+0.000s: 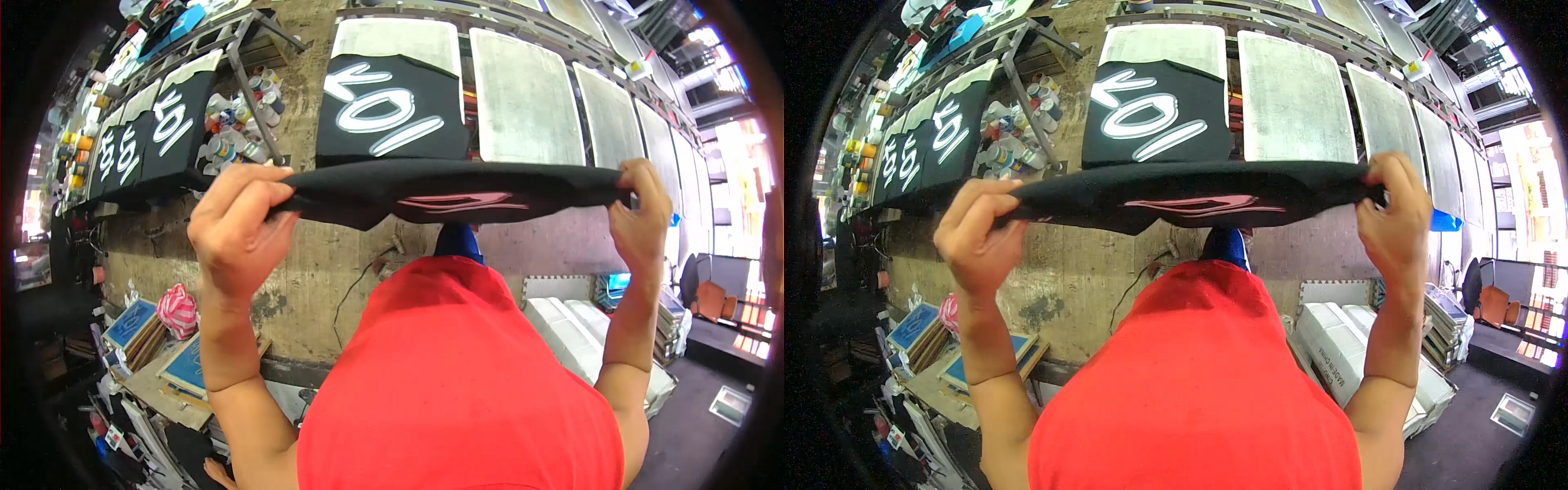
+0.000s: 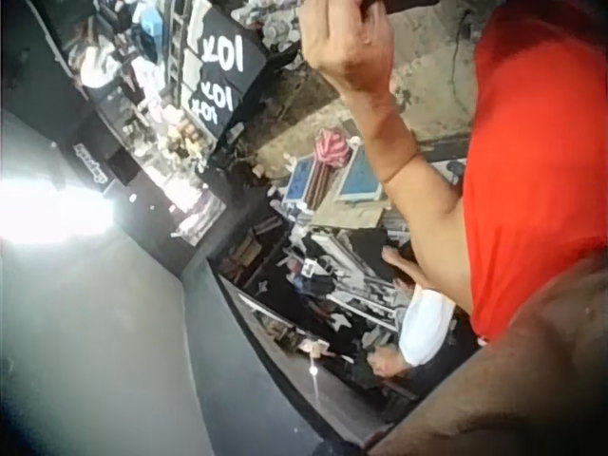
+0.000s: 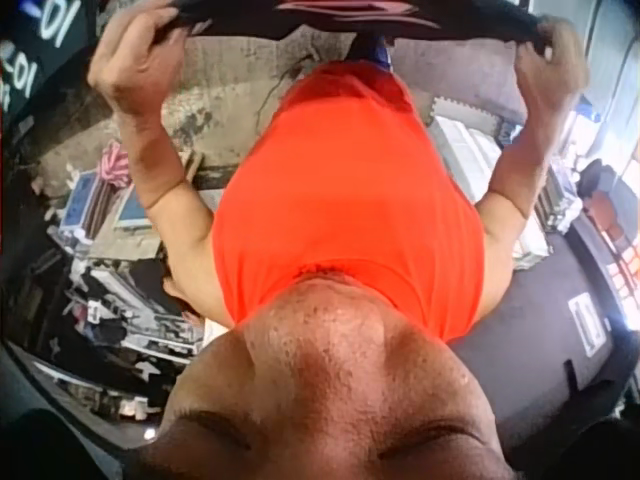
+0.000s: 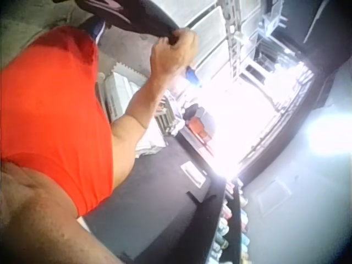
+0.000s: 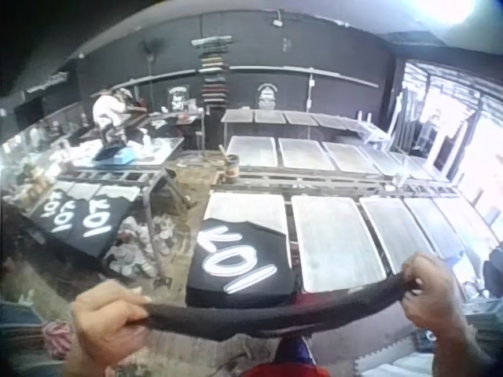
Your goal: The person repeatedly places black fabric panels onto screen printing platens and smooths them flat by hand.
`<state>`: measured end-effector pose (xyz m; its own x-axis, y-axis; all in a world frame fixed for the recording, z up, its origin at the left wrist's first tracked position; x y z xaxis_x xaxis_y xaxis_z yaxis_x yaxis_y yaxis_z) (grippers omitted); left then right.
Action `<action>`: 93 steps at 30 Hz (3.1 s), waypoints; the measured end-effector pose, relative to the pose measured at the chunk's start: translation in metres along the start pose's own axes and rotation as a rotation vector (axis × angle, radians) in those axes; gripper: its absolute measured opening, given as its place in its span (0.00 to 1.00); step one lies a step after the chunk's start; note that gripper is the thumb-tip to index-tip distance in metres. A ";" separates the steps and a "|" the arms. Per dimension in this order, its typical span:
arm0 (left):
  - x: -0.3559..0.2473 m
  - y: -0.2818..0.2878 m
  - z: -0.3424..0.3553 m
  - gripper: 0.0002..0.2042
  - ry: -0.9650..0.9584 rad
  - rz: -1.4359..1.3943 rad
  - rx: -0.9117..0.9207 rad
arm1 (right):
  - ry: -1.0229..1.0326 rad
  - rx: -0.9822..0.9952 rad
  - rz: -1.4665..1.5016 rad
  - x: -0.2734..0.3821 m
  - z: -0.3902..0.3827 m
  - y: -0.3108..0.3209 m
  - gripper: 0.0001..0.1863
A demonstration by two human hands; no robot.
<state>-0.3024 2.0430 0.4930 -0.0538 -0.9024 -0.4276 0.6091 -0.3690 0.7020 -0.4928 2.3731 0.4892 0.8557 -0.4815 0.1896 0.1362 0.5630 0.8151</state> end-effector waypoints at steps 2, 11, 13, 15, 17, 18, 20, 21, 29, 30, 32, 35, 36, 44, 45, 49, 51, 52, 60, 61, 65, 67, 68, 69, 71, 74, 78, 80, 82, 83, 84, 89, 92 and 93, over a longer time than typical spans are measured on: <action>0.006 0.018 -0.006 0.14 0.024 0.043 0.006 | -0.041 0.011 0.066 0.012 0.003 -0.016 0.14; 0.019 0.083 -0.030 0.19 0.186 0.174 -0.060 | -0.052 -0.075 0.225 0.062 0.022 -0.029 0.19; 0.014 0.084 -0.033 0.20 0.103 0.262 -0.010 | 0.028 -0.055 0.231 0.072 0.029 -0.035 0.21; 0.019 0.089 -0.036 0.19 0.109 0.235 0.008 | 0.088 -0.094 0.269 0.077 0.034 -0.037 0.22; 0.030 0.095 -0.041 0.18 0.182 0.216 0.025 | 0.084 -0.113 0.425 0.077 0.037 -0.042 0.23; 0.034 0.102 -0.045 0.17 0.197 0.195 0.002 | 0.065 -0.101 0.492 0.077 0.039 -0.047 0.24; 0.044 0.115 -0.051 0.16 0.234 0.133 -0.054 | 0.077 -0.069 0.451 0.082 0.042 -0.052 0.24; 0.050 0.111 -0.054 0.15 0.237 0.134 -0.003 | 0.109 -0.094 0.431 0.086 0.043 -0.051 0.25; 0.118 0.035 -0.083 0.15 0.437 -0.039 0.260 | 0.083 0.052 0.368 0.079 0.038 -0.095 0.23; 0.124 0.018 -0.080 0.15 0.430 -0.015 0.311 | 0.077 0.037 0.377 0.073 0.035 -0.097 0.22; 0.144 -0.004 -0.073 0.15 0.507 0.028 0.397 | 0.081 0.071 0.389 0.063 0.030 -0.106 0.21; 0.157 -0.010 -0.054 0.18 0.525 -0.051 0.392 | 0.004 0.117 0.457 0.039 0.027 -0.122 0.25; 0.153 -0.011 -0.044 0.20 0.453 -0.120 0.348 | -0.076 0.193 0.491 0.027 0.025 -0.135 0.25; 0.218 -0.083 0.015 0.18 0.551 -0.040 0.926 | -0.309 0.579 0.760 -0.017 0.029 -0.216 0.26; 0.221 -0.078 0.034 0.17 0.541 -0.180 0.928 | -0.309 0.557 0.853 -0.024 0.040 -0.218 0.25; 0.269 -0.082 0.111 0.17 0.476 -0.290 1.072 | -0.207 0.514 1.025 -0.071 0.105 -0.225 0.20; 0.321 -0.128 0.164 0.15 0.353 -0.158 0.952 | -0.231 0.554 0.821 -0.123 0.140 -0.272 0.17; 0.355 -0.174 0.187 0.13 0.341 -0.154 0.975 | -0.354 0.594 0.884 -0.155 0.153 -0.314 0.16; 0.552 -0.457 0.169 0.11 0.596 0.098 0.946 | -0.779 0.641 0.695 -0.291 0.138 -0.594 0.17; 0.561 -0.462 0.160 0.11 0.632 0.109 0.948 | -0.794 0.659 0.683 -0.292 0.128 -0.601 0.16; 0.572 -0.464 0.142 0.10 0.820 -0.107 0.996 | -0.382 0.442 0.573 -0.275 0.152 -0.569 0.13; 0.567 -0.466 0.149 0.10 0.839 -0.238 0.955 | -0.307 0.480 0.435 -0.270 0.159 -0.563 0.10; 0.566 -0.468 0.153 0.10 0.840 -0.260 0.935 | -0.400 0.511 0.436 -0.275 0.156 -0.566 0.09; 0.567 -0.468 0.155 0.10 0.831 -0.227 0.912 | -0.535 0.533 0.454 -0.282 0.150 -0.570 0.09; 0.571 -0.470 0.155 0.11 0.834 -0.157 0.894 | -0.760 0.546 0.510 -0.291 0.139 -0.577 0.10; 0.575 -0.477 0.152 0.11 0.845 -0.129 0.893 | -0.557 0.600 0.272 -0.284 0.155 -0.578 0.12; 0.578 -0.492 0.150 0.12 0.889 -0.160 0.906 | -0.384 0.607 0.295 -0.266 0.170 -0.590 0.16; 0.577 -0.498 0.147 0.12 0.964 -0.254 0.941 | -0.394 0.606 0.247 -0.267 0.173 -0.593 0.16; 0.572 -0.500 0.148 0.13 0.988 -0.328 0.968 | -0.404 0.562 0.259 -0.266 0.178 -0.592 0.13; 0.571 -0.500 0.147 0.14 1.017 -0.360 0.994 | -0.409 0.556 0.242 -0.266 0.179 -0.591 0.12; 0.569 -0.498 0.150 0.13 0.995 -0.347 0.999 | -0.399 0.522 0.227 -0.266 0.182 -0.587 0.12; 0.563 -0.488 0.165 0.10 0.900 -0.190 1.088 | -0.320 0.449 0.216 -0.259 0.188 -0.576 0.07; 0.563 -0.484 0.173 0.10 0.832 -0.036 1.106 | -0.342 0.467 0.241 -0.259 0.186 -0.579 0.06; 0.561 -0.482 0.176 0.10 0.821 -0.033 1.095 | -0.349 0.466 0.239 -0.260 0.186 -0.581 0.06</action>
<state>-0.7653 1.6753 0.0149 0.6581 -0.6409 -0.3952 -0.3359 -0.7196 0.6078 -0.8871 2.0458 0.0683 0.6119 -0.6133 0.4995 -0.3378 0.3685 0.8661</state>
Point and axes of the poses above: each hand's wrist, its own z-axis towards the middle knuckle, its own y-axis out of the back of the hand, x = y × z, the point moved 10 cm from there along z, towards the middle knuckle, and after that the axes turned 12 degrees about y, right-handed, at the moved point
